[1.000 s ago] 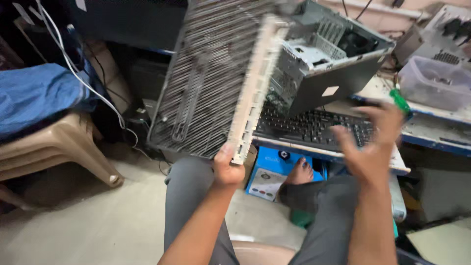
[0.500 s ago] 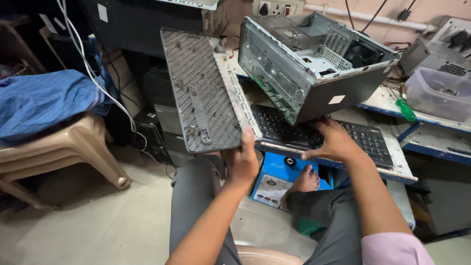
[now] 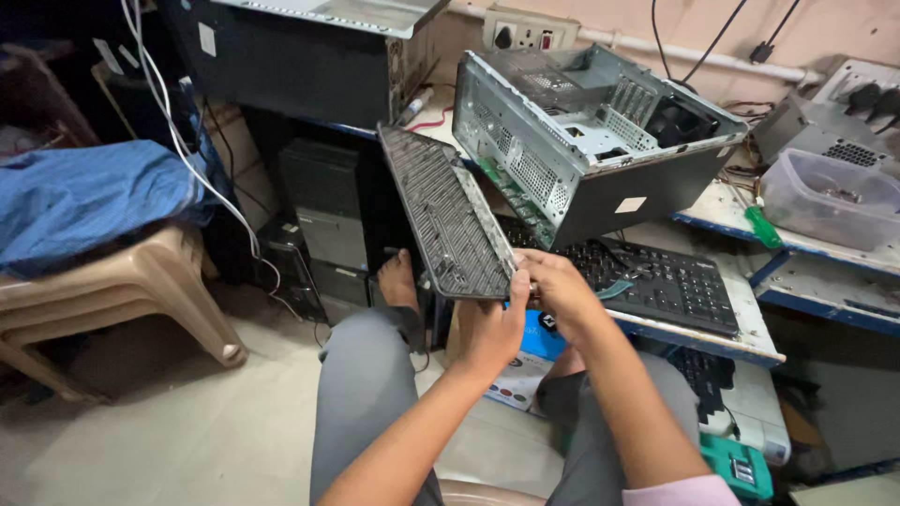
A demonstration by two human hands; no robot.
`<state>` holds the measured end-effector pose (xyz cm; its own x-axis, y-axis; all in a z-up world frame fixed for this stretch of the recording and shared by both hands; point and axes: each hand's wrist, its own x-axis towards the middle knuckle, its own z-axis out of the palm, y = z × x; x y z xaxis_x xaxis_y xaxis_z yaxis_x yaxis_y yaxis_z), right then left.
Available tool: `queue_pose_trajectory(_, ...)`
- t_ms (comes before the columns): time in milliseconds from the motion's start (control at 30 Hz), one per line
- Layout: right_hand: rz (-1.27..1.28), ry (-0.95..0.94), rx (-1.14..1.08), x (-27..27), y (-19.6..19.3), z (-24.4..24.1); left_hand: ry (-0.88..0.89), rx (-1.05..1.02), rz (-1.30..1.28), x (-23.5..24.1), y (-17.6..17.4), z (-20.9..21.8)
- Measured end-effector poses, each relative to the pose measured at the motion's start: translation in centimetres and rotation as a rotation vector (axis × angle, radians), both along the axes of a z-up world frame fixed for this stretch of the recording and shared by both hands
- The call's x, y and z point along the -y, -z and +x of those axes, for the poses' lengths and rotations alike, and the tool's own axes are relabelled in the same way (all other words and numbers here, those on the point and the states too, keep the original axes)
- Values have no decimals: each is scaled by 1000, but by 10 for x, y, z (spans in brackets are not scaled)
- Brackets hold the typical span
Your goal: The person uses pliers to remove a metal bracket from a computer case side panel. They then align and attach the side panel to the computer case chassis, pressing it into place.
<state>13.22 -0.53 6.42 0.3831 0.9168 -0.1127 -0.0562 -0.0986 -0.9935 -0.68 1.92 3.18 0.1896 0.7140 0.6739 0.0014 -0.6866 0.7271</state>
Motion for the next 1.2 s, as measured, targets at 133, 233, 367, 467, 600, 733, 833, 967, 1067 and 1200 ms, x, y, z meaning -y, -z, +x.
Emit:
queue_pose_trajectory(133,173,47,-79,-20,31,3,206,-130,-40,-23,19,-2)
queue_pose_trajectory(233,305,124,-74,-33,41,2,416,116,-125,-55,40,1)
queue_pose_trajectory(367,332,164,-144,-36,37,-7,947,952,-727,-89,55,0)
queue_pose_trajectory(467,295,184,-110,-37,29,-14,1064,1168,-943,-99,45,-1)
queue_pose_trajectory(600,369,226,-17,-39,32,-16,1023,1126,-1083,-93,28,1)
queue_pose_trajectory(733,377,232,34,-38,41,-14,970,901,-701,-88,21,8)
queue_pose_trajectory(833,392,228,183,-34,35,-15,1081,1054,-852,-93,18,9)
queue_pose_trajectory(967,389,342,726,-16,6,-29,1157,983,-749,-97,12,9)
queue_pose_trajectory(1067,-188,481,1222,8,-27,-49,1275,1045,-834,-95,9,6)
queue_pose_trajectory(1200,682,629,1404,57,-78,-66,1230,1026,-829,-90,8,10)
